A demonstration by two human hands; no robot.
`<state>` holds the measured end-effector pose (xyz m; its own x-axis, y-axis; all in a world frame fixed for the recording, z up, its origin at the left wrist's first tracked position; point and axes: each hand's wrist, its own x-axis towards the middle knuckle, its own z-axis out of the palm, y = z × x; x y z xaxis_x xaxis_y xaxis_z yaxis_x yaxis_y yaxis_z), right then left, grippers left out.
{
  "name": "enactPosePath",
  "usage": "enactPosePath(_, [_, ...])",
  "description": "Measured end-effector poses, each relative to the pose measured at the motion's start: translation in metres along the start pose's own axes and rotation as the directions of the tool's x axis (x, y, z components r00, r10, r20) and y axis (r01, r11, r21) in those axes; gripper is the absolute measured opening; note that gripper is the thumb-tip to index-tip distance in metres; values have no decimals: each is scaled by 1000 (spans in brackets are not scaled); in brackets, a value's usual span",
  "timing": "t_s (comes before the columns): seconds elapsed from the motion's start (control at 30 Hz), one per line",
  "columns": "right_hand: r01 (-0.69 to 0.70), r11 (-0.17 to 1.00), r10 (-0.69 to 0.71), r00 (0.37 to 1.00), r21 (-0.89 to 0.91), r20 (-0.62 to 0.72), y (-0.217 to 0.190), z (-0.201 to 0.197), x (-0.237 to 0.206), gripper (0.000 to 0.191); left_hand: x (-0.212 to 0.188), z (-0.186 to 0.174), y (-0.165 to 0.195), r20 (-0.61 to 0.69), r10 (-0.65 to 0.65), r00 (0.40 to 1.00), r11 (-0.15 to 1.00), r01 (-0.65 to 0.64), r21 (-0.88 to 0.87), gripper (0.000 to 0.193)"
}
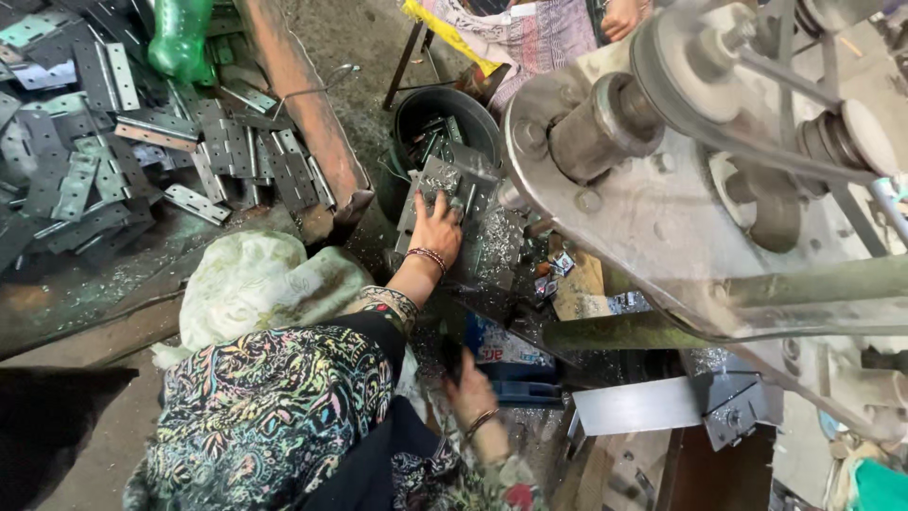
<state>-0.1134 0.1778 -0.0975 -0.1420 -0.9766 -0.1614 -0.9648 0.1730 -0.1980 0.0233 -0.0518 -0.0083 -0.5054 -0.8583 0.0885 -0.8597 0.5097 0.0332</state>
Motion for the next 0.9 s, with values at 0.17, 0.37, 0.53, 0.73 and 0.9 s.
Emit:
enactPosePath(0.17, [20,961,4,996,274,-87,-20,33,-10,79,1,0,-1,12,-3,1000,1000,3,1,40])
enactPosePath(0.37, [-112,981,91,987,156,135,16,6,-3,76,8,-13,-3,106,-19,994,999,23,-36,41])
enactPosePath(0.53, [-113,985,102,991,126,91,20,19,1,82,23,-24,-6,95,-32,995,999,34,-27,41])
enactPosePath(0.73, [-109,954,98,994,279,56,3,40,-9,79,23,-25,-1,76,-5,997,1000,5,-5,41])
enactPosePath(0.9, [-170,966,143,979,196,148,7,8,-2,82,14,-28,-4,65,-34,997,999,34,0,40])
